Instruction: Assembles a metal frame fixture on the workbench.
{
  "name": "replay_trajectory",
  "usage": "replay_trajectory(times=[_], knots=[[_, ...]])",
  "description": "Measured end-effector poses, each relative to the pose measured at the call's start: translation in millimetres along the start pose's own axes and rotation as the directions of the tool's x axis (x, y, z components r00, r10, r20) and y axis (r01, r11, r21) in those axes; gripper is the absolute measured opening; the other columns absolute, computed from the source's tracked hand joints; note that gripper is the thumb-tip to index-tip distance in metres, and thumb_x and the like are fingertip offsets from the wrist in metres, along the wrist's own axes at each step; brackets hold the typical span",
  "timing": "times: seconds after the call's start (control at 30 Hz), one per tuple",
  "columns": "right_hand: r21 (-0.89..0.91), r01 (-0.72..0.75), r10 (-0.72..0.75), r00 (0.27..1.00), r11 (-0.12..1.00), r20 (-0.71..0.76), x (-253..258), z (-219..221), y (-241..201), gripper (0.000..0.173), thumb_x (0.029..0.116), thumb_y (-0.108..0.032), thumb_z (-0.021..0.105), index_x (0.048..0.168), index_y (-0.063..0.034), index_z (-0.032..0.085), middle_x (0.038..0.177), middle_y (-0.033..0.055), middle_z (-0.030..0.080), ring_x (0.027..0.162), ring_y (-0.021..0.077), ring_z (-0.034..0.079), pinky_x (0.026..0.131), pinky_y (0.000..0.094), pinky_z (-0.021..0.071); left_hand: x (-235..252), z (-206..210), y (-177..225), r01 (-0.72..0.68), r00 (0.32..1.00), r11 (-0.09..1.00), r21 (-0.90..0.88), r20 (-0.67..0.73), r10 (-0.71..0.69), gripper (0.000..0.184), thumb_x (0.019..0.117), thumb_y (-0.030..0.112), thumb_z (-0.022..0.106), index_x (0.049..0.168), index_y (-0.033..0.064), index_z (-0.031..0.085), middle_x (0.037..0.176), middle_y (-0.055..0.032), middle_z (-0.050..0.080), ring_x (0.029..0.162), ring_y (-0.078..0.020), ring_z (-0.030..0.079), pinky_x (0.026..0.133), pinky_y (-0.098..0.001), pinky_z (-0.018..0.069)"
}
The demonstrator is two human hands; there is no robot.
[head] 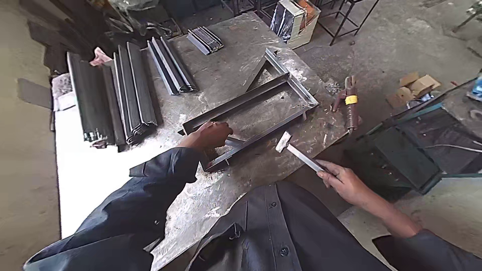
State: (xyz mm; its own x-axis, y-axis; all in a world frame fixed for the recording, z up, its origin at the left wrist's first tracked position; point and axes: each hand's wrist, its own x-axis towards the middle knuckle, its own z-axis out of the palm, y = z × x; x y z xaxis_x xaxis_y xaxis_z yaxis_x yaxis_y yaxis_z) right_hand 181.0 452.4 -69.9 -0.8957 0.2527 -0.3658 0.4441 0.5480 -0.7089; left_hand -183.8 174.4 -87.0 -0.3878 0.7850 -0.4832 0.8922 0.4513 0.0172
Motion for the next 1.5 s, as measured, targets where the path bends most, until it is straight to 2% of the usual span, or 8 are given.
replay_trajectory(times=[0.13, 0.3, 0.7, 0.87, 1.0, 1.2, 1.37, 1.5], knots=[[0.124, -0.052, 0.04, 0.995, 0.991, 0.095, 19, 14, 27, 0.042, 0.109, -0.035, 0.046, 0.14, -0.0109, 0.061, 0.077, -0.0006, 0.067, 0.058, 0.0082, 0.057, 0.057, 0.0279, 0.0501, 15, 7, -4, 0.002, 1.0, 1.0, -0.012, 0.03, -0.001, 0.033, 0.0832, 0.029, 0.086, 0.109, 0.0111, 0.075, 0.106, -0.0155, 0.072, 0.104, -0.038, 0.069, 0.09, -0.0616, 0.0542], [-0.464, 0.153, -0.173, 0.985, 0.872, -0.002, 54, 10, 27, 0.039, 0.1079, -0.037, 0.045, 0.121, -0.0117, 0.072, 0.113, 0.0159, 0.072, 0.105, 0.0354, 0.07, 0.088, 0.0548, 0.0552, 28, -4, -9, 0.106, 0.991, 0.981, -0.163, 0.098, -0.091, 0.039, 0.0797, 0.026, 0.089, 0.109, 0.0062, 0.072, 0.105, -0.0173, 0.072, 0.102, -0.0385, 0.069, 0.09, -0.0647, 0.0532], [-0.344, 0.538, -0.577, 0.817, 0.77, -0.012, 102, -7, 22, 0.032, 0.1045, -0.035, 0.054, 0.116, -0.0163, 0.076, 0.105, 0.0085, 0.076, 0.093, 0.0254, 0.074, 0.081, 0.0441, 0.0599, 51, -20, 22, 0.297, 0.936, 0.893, -0.34, -0.082, -0.342, 0.031, 0.0978, 0.027, 0.063, 0.12, 0.0055, 0.067, 0.109, -0.0216, 0.072, 0.106, -0.043, 0.069, 0.091, -0.0671, 0.0521], [0.053, 0.494, -0.485, 0.865, 0.868, -0.128, 116, -25, 4, 0.037, 0.1022, -0.04, 0.06, 0.124, -0.0129, 0.073, 0.102, 0.0028, 0.075, 0.091, 0.0088, 0.071, 0.086, 0.0309, 0.0587, 48, -64, 68, 0.207, 0.865, 0.79, -0.577, -0.27, -0.424, 0.023, 0.0989, 0.02, 0.062, 0.107, 0.0018, 0.074, 0.098, -0.0201, 0.074, 0.094, -0.0377, 0.072, 0.086, -0.0656, 0.0539], [0.318, 0.428, -0.423, 0.902, 0.846, -0.088, 138, -29, -24, 0.063, 0.097, -0.037, 0.069, 0.149, -0.0071, 0.049, 0.118, 0.0107, 0.07, 0.103, 0.0148, 0.071, 0.091, 0.036, 0.06, 42, -128, 155, -0.036, 0.756, 0.779, -0.625, -0.527, -0.389, 0.018, 0.1003, 0.022, 0.066, 0.102, 0.0061, 0.075, 0.088, -0.0084, 0.075, 0.077, -0.0163, 0.072, 0.075, -0.0429, 0.06], [0.682, 0.261, -0.128, 0.962, 0.683, -0.241, 126, -39, 3, 0.034, 0.1008, -0.027, 0.063, 0.128, -0.0064, 0.057, 0.09, 0.0037, 0.069, 0.077, 0.013, 0.068, 0.072, 0.0351, 0.0612, 78, -122, 204, -0.15, 0.722, 0.859, -0.489, -0.648, -0.243, 0.036, 0.1024, 0.041, 0.061, 0.093, 0.0104, 0.077, 0.086, -0.0031, 0.073, 0.077, -0.0138, 0.069, 0.073, -0.0383, 0.0585], [0.573, 0.123, 0.075, 0.948, 0.81, -0.31, 107, -67, 87, 0.033, 0.098, -0.028, 0.066, 0.122, -0.0065, 0.062, 0.098, 0.0045, 0.071, 0.085, 0.0116, 0.07, 0.078, 0.0325, 0.0609, 91, -62, 175, 0.054, 0.903, 0.935, -0.35, -0.383, -0.196, 0.042, 0.0978, 0.044, 0.067, 0.101, 0.0024, 0.072, 0.106, -0.0176, 0.07, 0.099, -0.0364, 0.07, 0.086, -0.0587, 0.0564], [0.2, 0.215, -0.06, 0.81, 0.956, -0.583, 98, -76, 85, 0.039, 0.1035, -0.042, 0.056, 0.119, -0.0071, 0.066, 0.093, 0.0044, 0.068, 0.083, 0.0075, 0.066, 0.078, 0.0323, 0.0563, 98, -67, 201, -0.163, 0.862, 0.925, -0.344, -0.506, -0.035, 0.036, 0.0952, 0.04, 0.071, 0.096, 0.004, 0.072, 0.096, -0.012, 0.069, 0.085, -0.027, 0.07, 0.076, -0.0467, 0.0599]])
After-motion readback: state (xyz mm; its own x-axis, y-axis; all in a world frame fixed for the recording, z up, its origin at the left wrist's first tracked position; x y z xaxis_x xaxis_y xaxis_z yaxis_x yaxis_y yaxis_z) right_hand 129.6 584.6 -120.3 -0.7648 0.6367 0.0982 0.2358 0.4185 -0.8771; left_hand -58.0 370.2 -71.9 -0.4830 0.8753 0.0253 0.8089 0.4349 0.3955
